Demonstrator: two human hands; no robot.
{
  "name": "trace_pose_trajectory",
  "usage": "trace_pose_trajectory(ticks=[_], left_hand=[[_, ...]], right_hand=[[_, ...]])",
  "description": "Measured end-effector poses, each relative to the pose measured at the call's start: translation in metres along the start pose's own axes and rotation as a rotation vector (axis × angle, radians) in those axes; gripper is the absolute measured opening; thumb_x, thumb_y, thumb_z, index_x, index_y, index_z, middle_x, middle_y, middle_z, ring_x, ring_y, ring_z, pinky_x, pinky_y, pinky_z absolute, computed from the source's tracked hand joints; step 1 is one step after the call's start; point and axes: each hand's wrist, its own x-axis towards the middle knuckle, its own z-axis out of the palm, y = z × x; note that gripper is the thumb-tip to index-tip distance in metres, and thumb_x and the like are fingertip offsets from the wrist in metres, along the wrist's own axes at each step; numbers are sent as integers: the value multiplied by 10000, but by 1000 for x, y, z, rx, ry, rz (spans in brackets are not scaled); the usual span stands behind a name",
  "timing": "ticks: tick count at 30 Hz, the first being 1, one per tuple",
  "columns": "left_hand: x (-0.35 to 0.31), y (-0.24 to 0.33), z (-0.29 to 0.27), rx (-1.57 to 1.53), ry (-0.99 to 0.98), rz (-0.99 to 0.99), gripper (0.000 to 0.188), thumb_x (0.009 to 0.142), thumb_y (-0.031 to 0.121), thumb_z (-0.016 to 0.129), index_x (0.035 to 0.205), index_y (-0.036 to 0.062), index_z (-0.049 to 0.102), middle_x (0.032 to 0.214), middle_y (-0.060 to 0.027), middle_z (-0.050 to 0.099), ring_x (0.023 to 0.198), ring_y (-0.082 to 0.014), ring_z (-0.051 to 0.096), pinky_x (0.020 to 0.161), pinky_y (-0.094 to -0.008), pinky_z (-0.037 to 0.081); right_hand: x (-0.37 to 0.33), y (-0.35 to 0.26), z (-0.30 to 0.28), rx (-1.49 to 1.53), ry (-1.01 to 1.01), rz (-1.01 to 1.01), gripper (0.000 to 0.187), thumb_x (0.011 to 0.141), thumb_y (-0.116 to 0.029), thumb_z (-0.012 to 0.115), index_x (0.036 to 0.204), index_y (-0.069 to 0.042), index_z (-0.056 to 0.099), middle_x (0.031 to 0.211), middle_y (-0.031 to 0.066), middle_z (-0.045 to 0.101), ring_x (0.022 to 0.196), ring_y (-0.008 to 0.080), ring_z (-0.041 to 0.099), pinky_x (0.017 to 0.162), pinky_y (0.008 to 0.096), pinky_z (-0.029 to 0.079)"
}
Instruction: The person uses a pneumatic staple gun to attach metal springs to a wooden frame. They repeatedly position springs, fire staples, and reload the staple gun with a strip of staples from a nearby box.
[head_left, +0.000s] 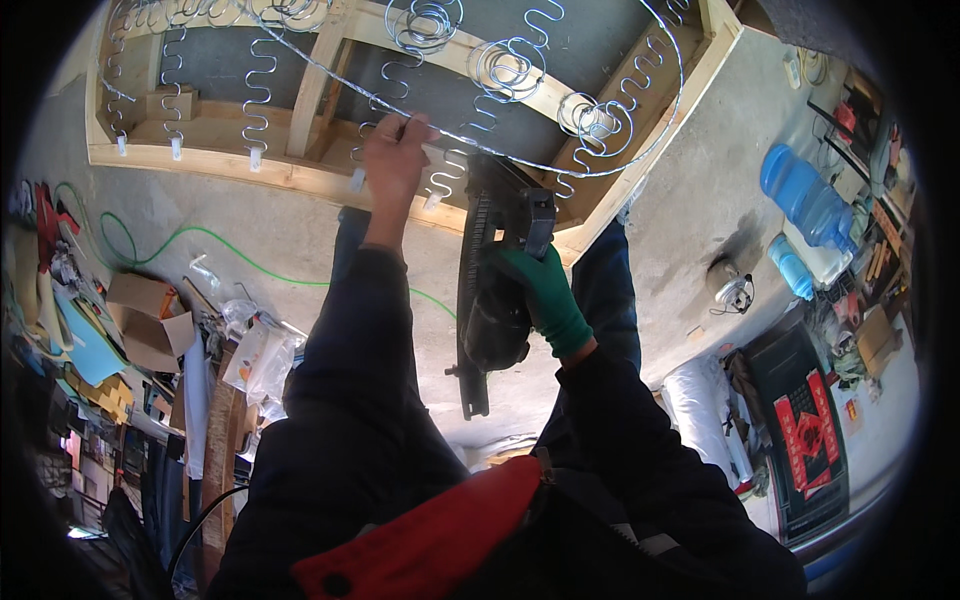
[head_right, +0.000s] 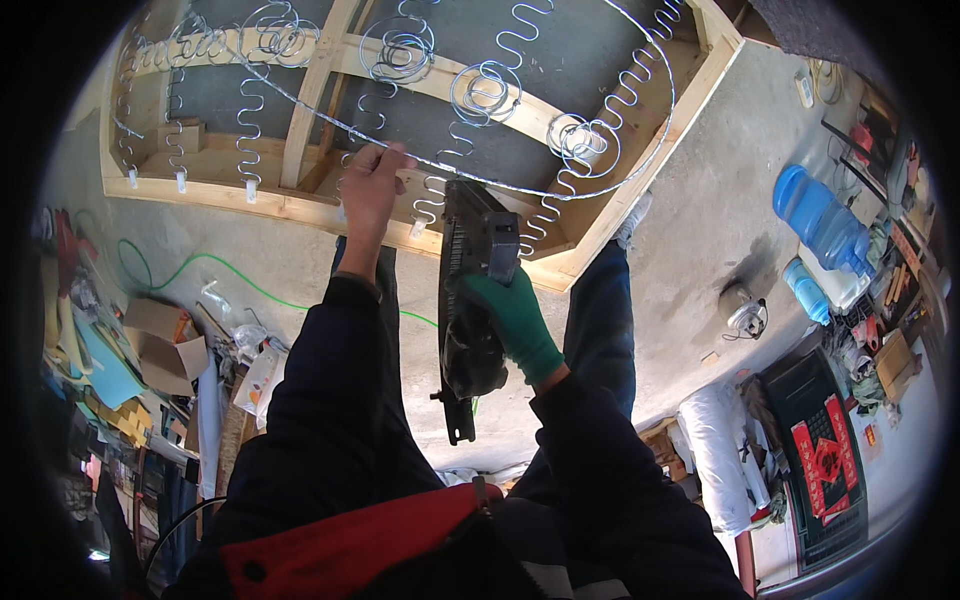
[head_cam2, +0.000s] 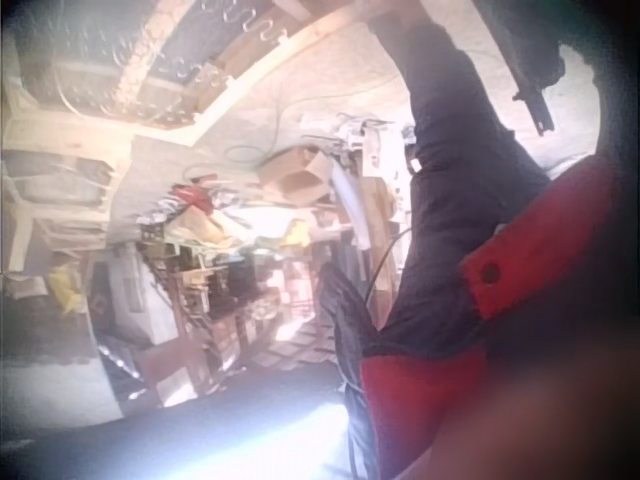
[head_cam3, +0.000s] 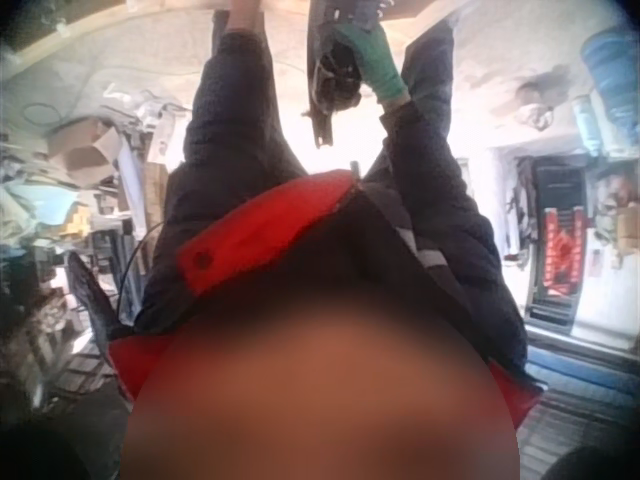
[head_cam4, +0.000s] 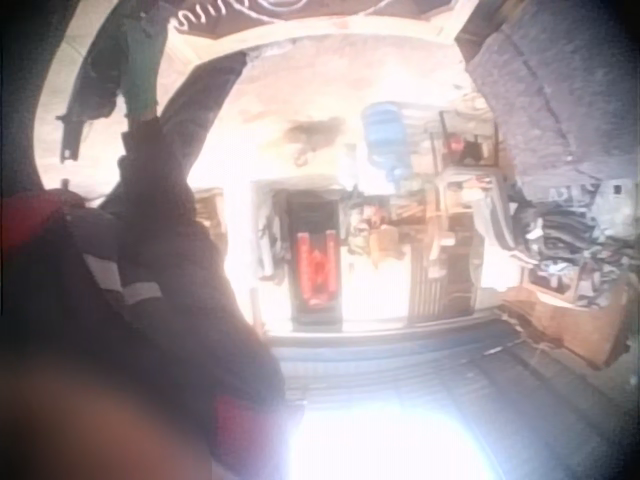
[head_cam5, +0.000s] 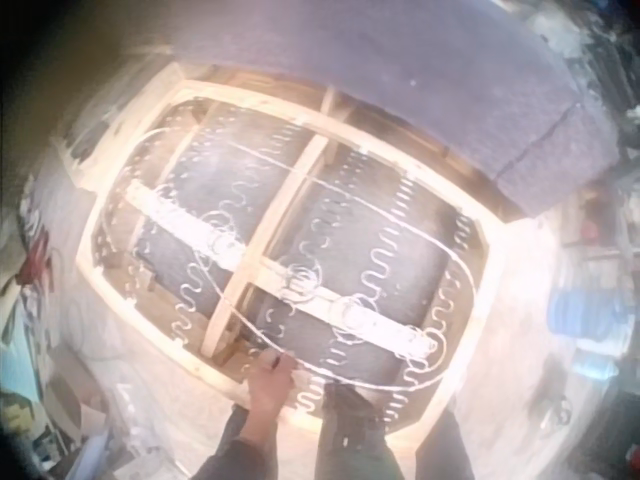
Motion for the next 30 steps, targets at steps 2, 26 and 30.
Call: trace_pose_trajectory(ticks=[2, 26, 30], left_hand=[[2, 2, -1, -5, -9, -3, 233, 1016, 201, 714, 1059, -26, 740, 841, -56, 787, 587, -60, 578, 541, -253, 456], [6, 3, -13, 131, 21, 12, 204, 960, 213, 780, 944, 11, 805, 698, 38, 630, 670, -33, 510, 626, -238, 381], [4, 0, -13, -102, 16, -64, 242, 958, 225, 754, 942, -15, 786, 705, -15, 663, 631, -64, 551, 617, -246, 426]], right_hand=[[0, -6, 3, 20, -32, 1, 287, 967, -147, 744, 1203, 18, 739, 1009, 66, 763, 875, 144, 737, 793, 288, 600], [40, -4, 20, -278, -52, -330, 293, 1057, -273, 592, 1072, -8, 716, 824, 56, 673, 775, 152, 688, 693, 311, 600], [34, -12, 25, 56, 1, -78, 242, 1025, -224, 654, 960, -5, 735, 767, 70, 712, 680, 154, 698, 652, 269, 553]])
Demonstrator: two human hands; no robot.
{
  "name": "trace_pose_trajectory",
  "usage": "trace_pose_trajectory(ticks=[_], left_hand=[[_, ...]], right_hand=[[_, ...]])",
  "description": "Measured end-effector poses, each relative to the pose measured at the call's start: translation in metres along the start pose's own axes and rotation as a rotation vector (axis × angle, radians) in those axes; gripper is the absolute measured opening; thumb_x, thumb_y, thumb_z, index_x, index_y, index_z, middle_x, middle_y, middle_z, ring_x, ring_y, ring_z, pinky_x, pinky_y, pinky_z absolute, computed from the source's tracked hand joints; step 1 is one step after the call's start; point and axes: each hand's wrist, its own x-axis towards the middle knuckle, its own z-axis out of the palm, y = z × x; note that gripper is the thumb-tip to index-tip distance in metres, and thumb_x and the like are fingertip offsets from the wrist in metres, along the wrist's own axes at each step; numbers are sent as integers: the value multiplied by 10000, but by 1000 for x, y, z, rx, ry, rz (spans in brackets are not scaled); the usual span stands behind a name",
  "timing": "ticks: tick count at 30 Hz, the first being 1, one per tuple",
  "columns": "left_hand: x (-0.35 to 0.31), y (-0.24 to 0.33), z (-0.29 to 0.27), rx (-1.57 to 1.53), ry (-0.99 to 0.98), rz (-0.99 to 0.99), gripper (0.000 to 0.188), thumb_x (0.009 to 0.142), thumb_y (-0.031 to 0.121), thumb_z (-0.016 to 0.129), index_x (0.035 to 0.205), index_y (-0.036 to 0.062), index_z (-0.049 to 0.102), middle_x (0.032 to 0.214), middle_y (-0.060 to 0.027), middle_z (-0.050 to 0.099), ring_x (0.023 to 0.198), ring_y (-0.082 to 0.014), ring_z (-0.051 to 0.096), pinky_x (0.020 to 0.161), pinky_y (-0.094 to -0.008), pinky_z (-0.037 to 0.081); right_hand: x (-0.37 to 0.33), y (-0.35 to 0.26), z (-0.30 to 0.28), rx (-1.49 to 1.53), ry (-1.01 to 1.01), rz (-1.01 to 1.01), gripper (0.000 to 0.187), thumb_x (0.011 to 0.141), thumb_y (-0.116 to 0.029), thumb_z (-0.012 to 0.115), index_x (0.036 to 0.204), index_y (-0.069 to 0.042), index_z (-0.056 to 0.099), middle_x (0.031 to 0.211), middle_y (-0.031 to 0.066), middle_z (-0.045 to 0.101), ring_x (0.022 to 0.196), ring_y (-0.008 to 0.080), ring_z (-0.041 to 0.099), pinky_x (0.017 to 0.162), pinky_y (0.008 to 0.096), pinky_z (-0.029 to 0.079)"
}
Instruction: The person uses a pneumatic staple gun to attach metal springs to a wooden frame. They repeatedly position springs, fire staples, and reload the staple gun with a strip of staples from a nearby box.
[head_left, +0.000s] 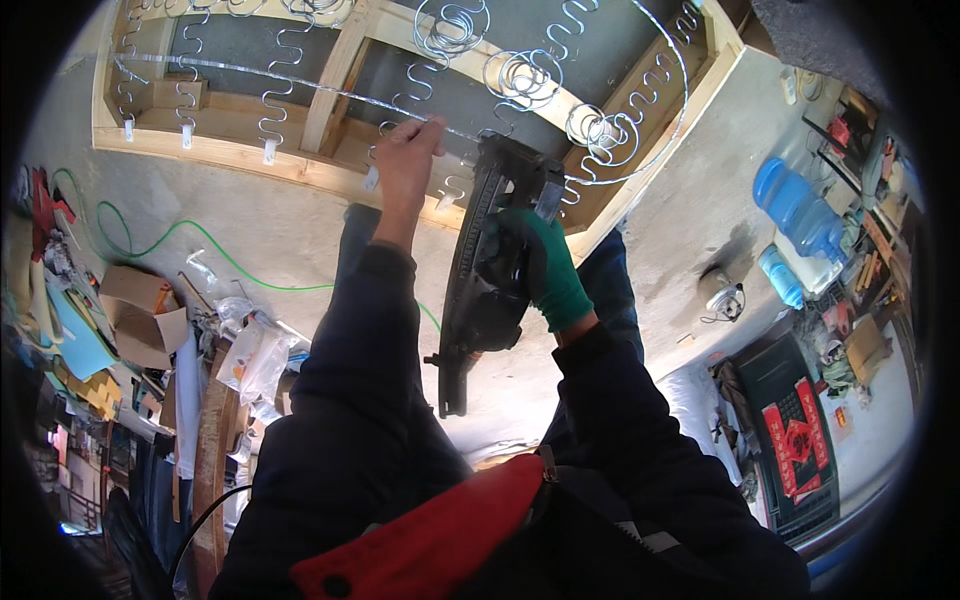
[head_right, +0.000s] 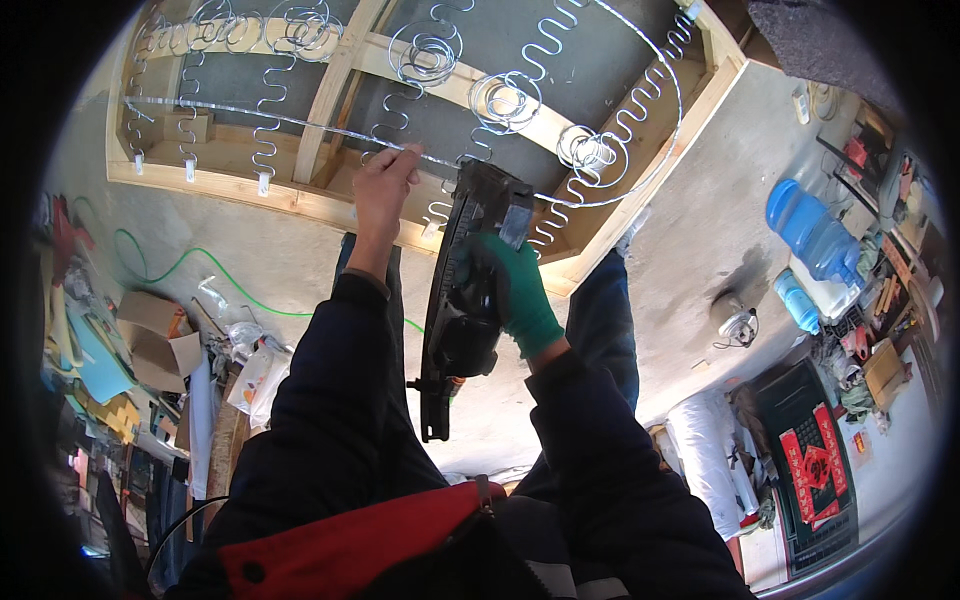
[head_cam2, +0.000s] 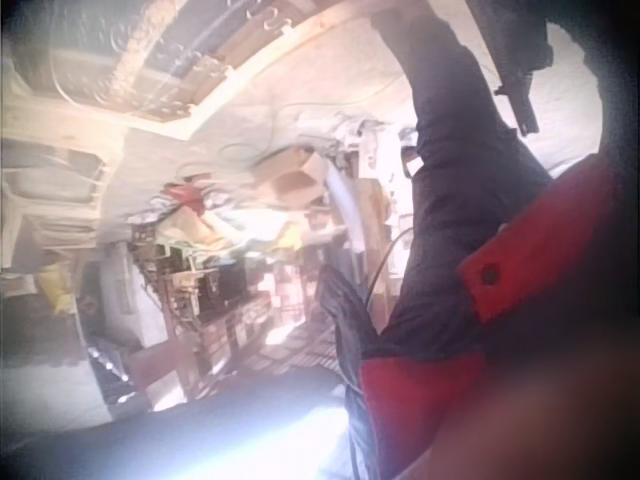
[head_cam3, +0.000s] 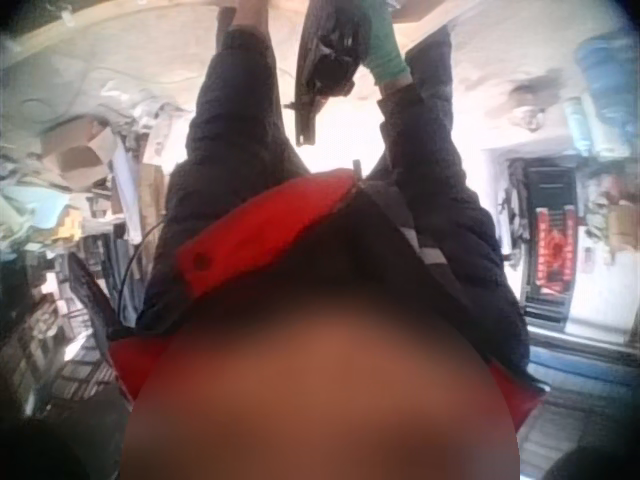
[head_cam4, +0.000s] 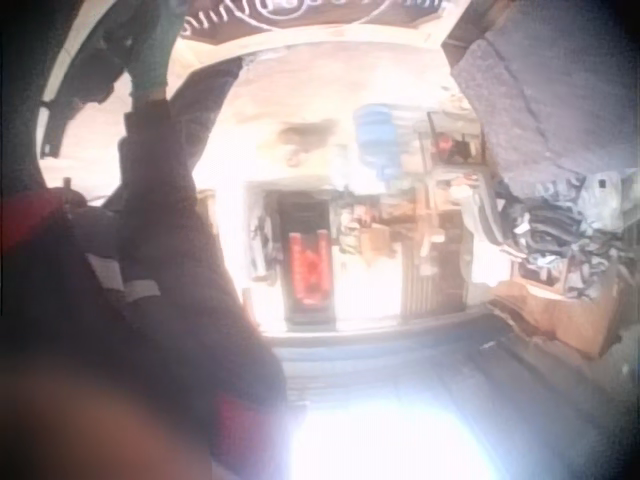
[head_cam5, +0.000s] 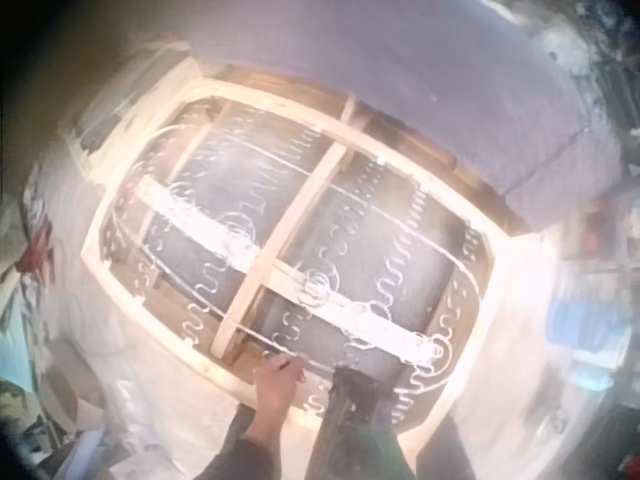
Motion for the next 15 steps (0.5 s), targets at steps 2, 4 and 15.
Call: trace_pose_trajectory(ticks=[2, 4, 15], left_hand=[[0, 2, -1, -205, -8, -104, 213, 977, 213, 741, 999, 6, 785, 730, 1, 641, 612, -54, 510, 584, -231, 397], [3, 9, -7, -305, 28, -37, 189, 1011, 198, 715, 1053, 18, 757, 749, 25, 598, 608, -47, 476, 557, -219, 364], [14, 84, -100, -524, 95, 104, 164, 1053, 173, 665, 1069, 24, 733, 766, 46, 518, 634, -29, 427, 555, -212, 332]], right_hand=[[-1, -3, -1, -103, -40, -86, 240, 1019, -221, 662, 977, 0, 746, 764, 69, 711, 690, 149, 698, 655, 263, 551], [4, -11, -5, -671, -187, -532, 188, 952, -169, 740, 1064, -18, 740, 847, 40, 709, 768, 155, 694, 719, 294, 568], [-7, -25, 43, -656, -90, 39, 321, 893, -197, 809, 1148, -22, 726, 937, 11, 731, 794, 94, 675, 722, 276, 569]])
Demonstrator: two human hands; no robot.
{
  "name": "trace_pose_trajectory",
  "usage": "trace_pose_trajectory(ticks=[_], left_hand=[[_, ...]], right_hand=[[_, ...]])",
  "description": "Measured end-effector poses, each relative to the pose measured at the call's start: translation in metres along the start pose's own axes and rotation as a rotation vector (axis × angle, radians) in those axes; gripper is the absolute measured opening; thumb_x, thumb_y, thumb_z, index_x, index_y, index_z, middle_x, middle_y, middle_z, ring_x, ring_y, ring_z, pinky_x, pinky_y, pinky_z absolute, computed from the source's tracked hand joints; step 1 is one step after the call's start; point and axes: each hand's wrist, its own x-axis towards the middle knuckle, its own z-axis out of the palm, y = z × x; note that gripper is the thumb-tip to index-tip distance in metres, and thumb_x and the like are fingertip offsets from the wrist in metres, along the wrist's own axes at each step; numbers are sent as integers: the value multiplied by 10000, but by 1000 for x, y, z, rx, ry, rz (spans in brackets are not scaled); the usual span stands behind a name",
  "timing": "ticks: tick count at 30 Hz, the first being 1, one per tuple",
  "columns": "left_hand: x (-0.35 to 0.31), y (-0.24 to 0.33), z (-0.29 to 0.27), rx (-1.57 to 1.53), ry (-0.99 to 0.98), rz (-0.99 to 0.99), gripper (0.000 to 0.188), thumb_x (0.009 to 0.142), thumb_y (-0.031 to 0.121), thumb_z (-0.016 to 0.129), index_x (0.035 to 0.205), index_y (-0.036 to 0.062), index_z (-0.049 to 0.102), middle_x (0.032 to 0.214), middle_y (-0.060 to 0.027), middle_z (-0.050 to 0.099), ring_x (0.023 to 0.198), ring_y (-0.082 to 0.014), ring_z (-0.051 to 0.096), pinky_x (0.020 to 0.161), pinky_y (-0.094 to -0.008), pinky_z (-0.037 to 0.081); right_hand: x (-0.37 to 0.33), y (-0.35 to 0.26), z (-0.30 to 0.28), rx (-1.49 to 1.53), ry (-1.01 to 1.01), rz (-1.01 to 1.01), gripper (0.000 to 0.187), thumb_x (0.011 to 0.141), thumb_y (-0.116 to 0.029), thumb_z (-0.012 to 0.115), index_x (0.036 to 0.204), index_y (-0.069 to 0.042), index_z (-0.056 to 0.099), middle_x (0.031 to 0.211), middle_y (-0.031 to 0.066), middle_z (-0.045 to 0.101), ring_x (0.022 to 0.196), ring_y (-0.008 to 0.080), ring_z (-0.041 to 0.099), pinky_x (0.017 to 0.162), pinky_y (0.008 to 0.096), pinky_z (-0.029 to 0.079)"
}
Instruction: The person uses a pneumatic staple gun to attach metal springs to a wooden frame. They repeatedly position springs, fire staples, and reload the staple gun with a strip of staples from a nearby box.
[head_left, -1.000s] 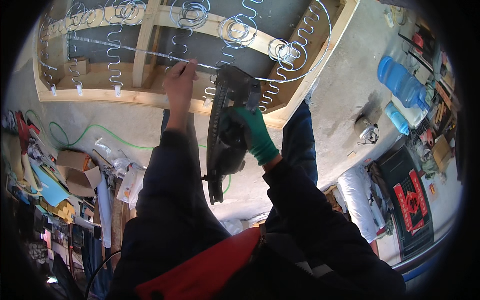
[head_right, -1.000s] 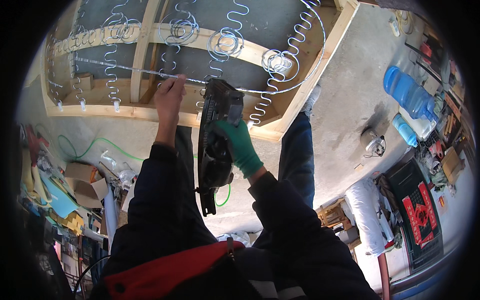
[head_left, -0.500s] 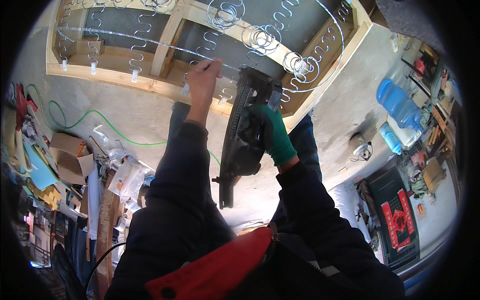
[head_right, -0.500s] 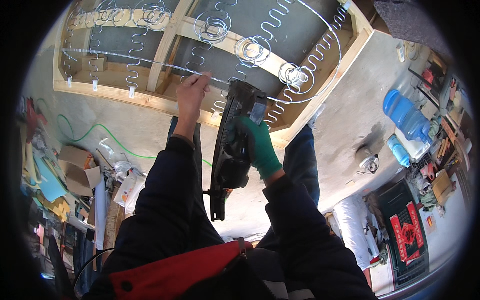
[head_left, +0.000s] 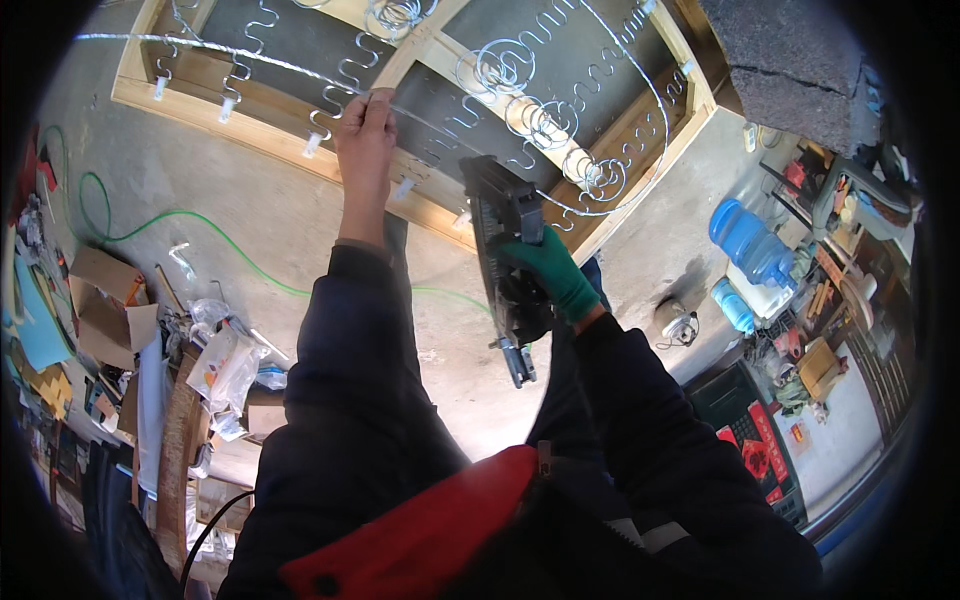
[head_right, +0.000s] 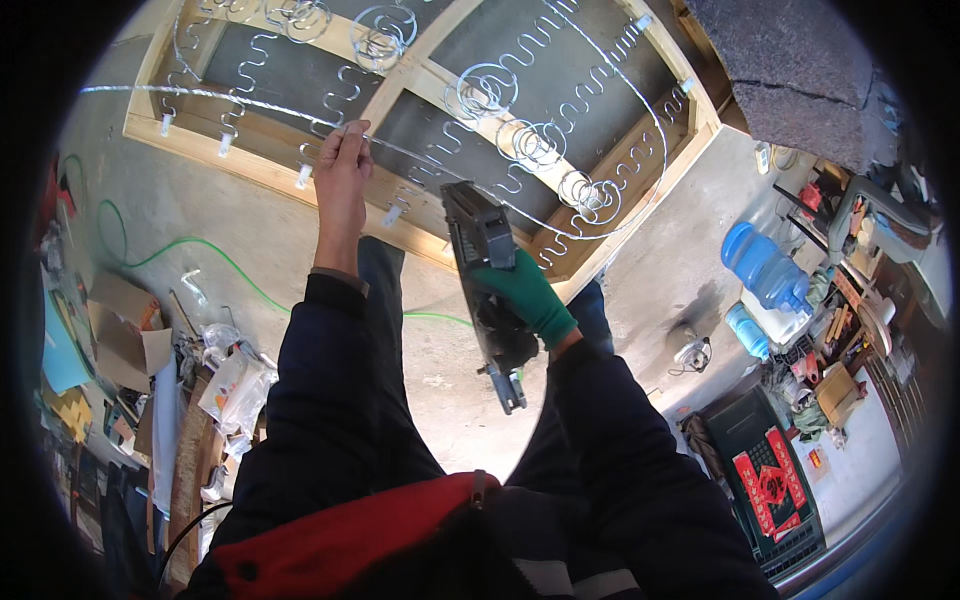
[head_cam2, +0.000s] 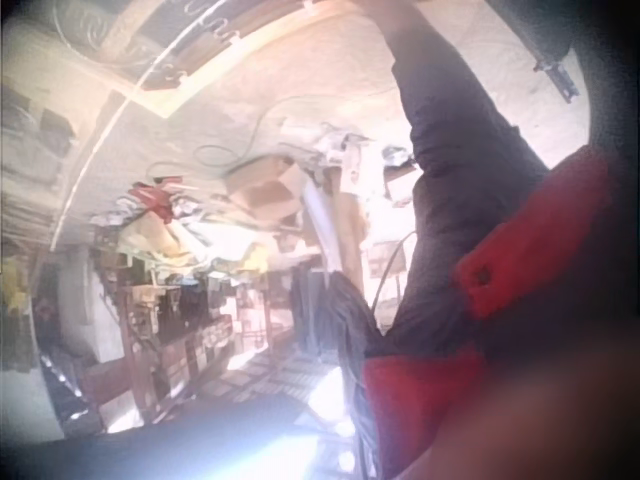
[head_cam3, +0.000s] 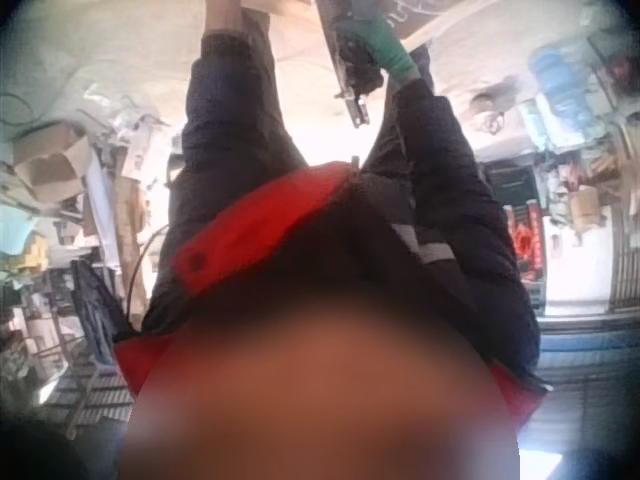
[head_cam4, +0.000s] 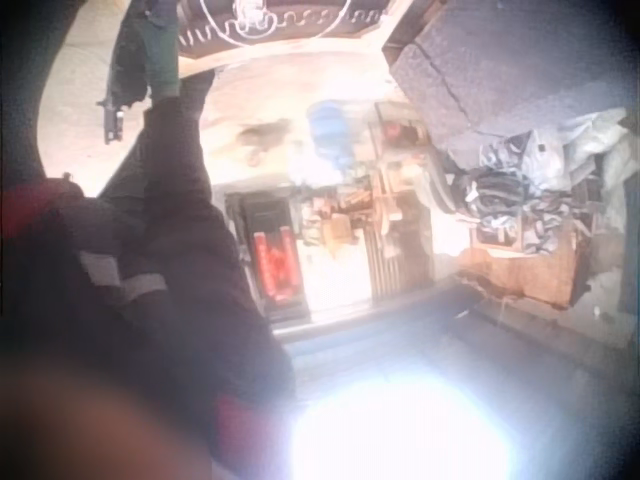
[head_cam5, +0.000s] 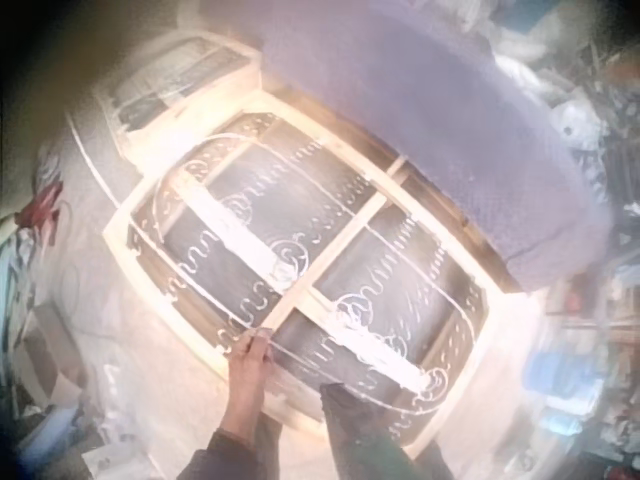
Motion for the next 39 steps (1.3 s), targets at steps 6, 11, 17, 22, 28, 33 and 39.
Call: trace_pose_trajectory(ticks=[6, 11, 17, 22, 28, 33, 39], left_hand=[[45, 62, -39, 125, -164, -71, 169, 1049, 202, 673, 1062, 37, 704, 810, 1, 621, 647, -51, 484, 567, -231, 367], [78, 64, -46, 251, -215, -154, 210, 1066, 219, 611, 1125, 32, 687, 848, -38, 688, 641, -87, 524, 558, -257, 400], [107, 60, -58, 457, -331, -220, 304, 1116, 284, 554, 1269, 46, 668, 927, -19, 720, 698, -82, 564, 617, -251, 462], [111, 72, -62, 594, -372, -224, 304, 1110, 281, 558, 1264, 44, 669, 993, -49, 765, 710, -77, 574, 624, -247, 471], [108, 80, -63, 707, -399, -222, 330, 1095, 266, 588, 1288, 9, 662, 1012, -76, 788, 695, -70, 578, 606, -235, 449], [125, 71, -69, 665, -531, -141, 247, 995, 183, 715, 1126, -26, 735, 933, -58, 767, 678, -89, 588, 585, -233, 468], [142, 68, -72, 636, -382, -325, 250, 1032, 270, 676, 1125, 40, 704, 1056, -97, 800, 723, -89, 606, 611, -218, 471]], right_hand=[[4, -32, 42, 103, 55, -9, 305, 912, -191, 797, 1163, -31, 733, 940, 10, 733, 784, 92, 678, 695, 274, 564], [22, -39, 75, 177, 26, -21, 260, 977, -190, 738, 1158, -6, 769, 954, 33, 749, 819, 107, 695, 748, 257, 557], [55, -26, 94, 398, 137, -306, 206, 970, -236, 709, 996, -40, 766, 854, 32, 723, 745, 132, 692, 707, 281, 553], [57, -10, 102, 603, 124, -304, 218, 974, -256, 703, 989, -43, 746, 838, 46, 731, 722, 141, 702, 670, 288, 562], [55, -12, 112, 700, 140, -249, 221, 992, -256, 708, 1051, -43, 705, 810, 62, 707, 645, 155, 683, 616, 307, 577], [68, -8, 123, 575, 353, -239, 257, 981, -302, 740, 1074, -67, 700, 814, 18, 699, 635, 133, 675, 584, 293, 553], [65, 4, 132, 819, 341, -240, 223, 971, -261, 730, 1007, -42, 713, 828, 54, 707, 640, 152, 682, 595, 292, 563]])
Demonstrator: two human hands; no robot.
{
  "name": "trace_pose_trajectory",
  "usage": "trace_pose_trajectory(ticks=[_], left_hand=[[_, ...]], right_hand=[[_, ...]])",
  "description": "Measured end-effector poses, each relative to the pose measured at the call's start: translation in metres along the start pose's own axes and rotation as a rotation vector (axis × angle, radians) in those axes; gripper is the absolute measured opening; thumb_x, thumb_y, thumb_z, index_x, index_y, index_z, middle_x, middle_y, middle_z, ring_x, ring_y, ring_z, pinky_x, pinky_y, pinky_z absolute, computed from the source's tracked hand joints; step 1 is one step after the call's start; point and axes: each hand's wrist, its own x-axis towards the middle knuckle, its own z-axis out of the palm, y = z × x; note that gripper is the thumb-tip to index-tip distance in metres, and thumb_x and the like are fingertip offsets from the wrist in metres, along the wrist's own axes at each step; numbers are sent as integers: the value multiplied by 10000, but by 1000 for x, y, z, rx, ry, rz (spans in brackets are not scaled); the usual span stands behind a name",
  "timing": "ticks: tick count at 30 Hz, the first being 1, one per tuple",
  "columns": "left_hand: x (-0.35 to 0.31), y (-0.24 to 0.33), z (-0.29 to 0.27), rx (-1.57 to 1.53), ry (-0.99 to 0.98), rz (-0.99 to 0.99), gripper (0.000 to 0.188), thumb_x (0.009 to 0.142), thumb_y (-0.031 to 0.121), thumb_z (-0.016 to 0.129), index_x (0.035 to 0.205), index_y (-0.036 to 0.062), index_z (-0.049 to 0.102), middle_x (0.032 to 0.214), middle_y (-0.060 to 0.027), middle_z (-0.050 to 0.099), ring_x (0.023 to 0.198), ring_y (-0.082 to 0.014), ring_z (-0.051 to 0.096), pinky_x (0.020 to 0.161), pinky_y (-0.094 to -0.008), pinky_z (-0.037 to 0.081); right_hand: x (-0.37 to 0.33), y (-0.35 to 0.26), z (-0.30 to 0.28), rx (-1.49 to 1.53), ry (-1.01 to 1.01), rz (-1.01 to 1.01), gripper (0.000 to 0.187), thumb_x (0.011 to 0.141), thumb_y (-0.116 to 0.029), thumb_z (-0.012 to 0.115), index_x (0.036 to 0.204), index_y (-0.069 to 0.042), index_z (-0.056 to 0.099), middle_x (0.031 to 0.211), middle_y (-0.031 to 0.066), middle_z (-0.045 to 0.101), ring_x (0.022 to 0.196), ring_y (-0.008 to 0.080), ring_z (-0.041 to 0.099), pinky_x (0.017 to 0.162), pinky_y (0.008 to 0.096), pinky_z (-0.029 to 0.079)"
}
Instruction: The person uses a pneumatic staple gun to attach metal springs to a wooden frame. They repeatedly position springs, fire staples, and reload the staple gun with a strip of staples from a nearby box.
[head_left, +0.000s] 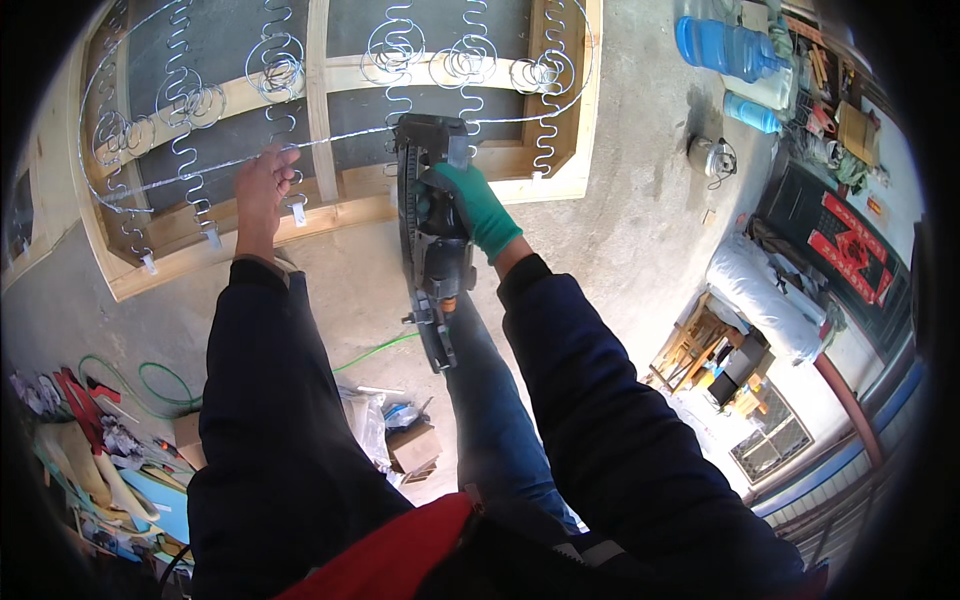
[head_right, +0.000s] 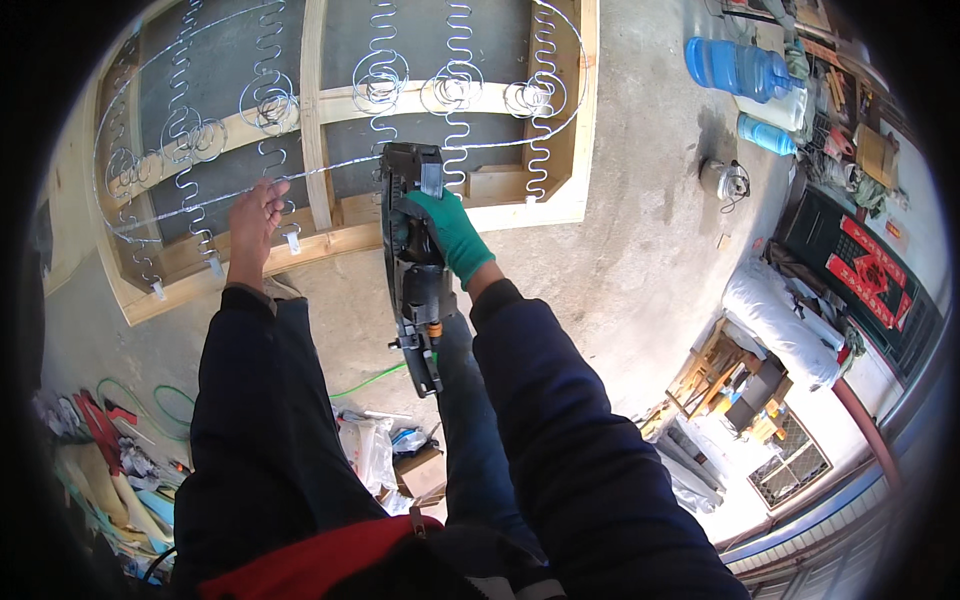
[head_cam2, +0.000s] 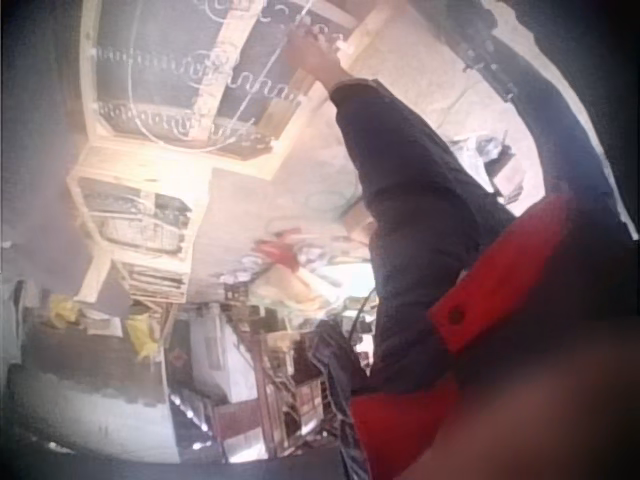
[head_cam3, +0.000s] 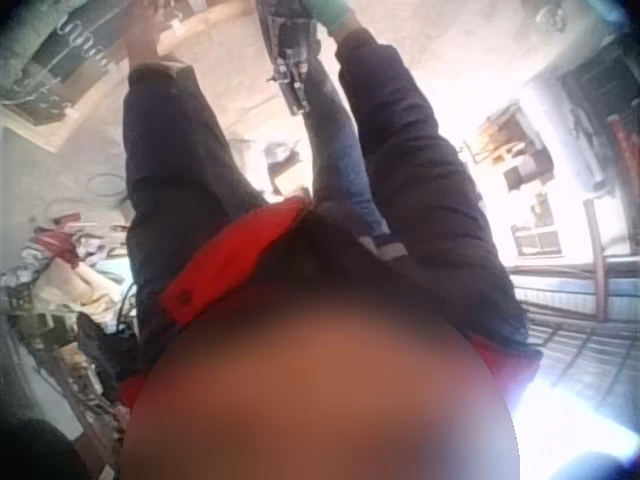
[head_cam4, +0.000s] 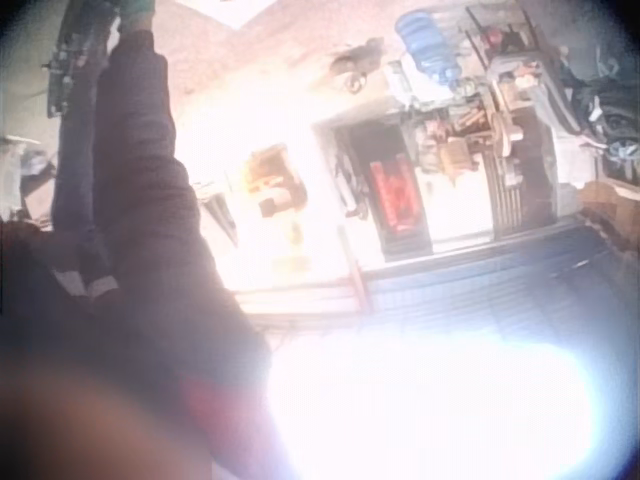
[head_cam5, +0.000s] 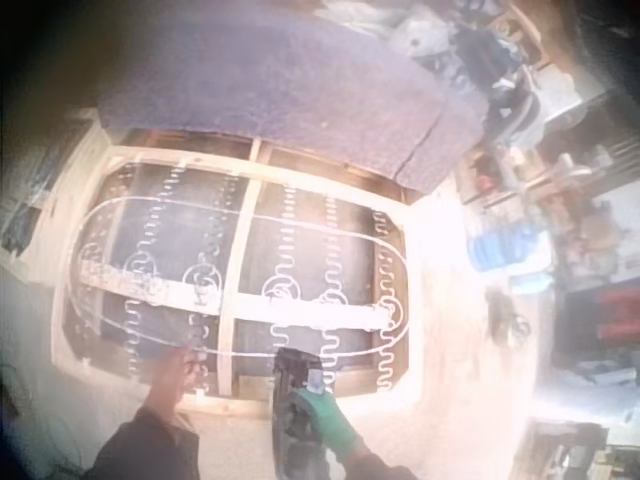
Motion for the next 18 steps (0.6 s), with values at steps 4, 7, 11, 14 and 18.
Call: trace_pose_trajectory(ticks=[4, 7, 11, 14, 18], left_hand=[[0, 4, -4, -42, -98, -9, 242, 1074, 285, 648, 1149, 57, 679, 1085, -73, 801, 749, -69, 588, 630, -206, 469], [1, 8, -1, 31, -79, -37, 212, 1072, 281, 653, 1106, 73, 679, 1066, -84, 805, 731, -73, 593, 621, -212, 471], [3, 11, 0, 71, -58, -37, 187, 1063, 268, 660, 1090, 84, 680, 1058, -86, 807, 719, -72, 608, 619, -212, 480], [5, 11, 1, 72, -36, -37, 165, 1050, 242, 672, 1078, 79, 682, 1046, -89, 806, 714, -71, 618, 613, -215, 488], [3, 12, 0, -39, -7, 19, 158, 1034, 196, 678, 1024, 38, 667, 970, -111, 796, 668, -92, 618, 563, -238, 478]], right_hand=[[3, -10, 9, -3, 2, -34, 202, 982, -281, 723, 983, -79, 719, 776, 36, 705, 626, 152, 691, 583, 306, 572], [1, -16, 14, -13, -7, 11, 214, 981, -298, 724, 971, -84, 724, 782, 31, 695, 625, 144, 681, 589, 296, 579], [5, -14, 13, -57, 57, 42, 249, 977, -324, 728, 992, -75, 737, 802, 13, 687, 661, 119, 675, 609, 288, 575], [8, -10, 11, -143, 29, -16, 252, 979, -325, 732, 1004, -74, 742, 818, 0, 684, 672, 105, 667, 621, 283, 564], [3, -9, 12, -115, 4, -17, 234, 965, -298, 744, 1016, -70, 733, 832, 4, 689, 673, 115, 666, 629, 287, 559]])
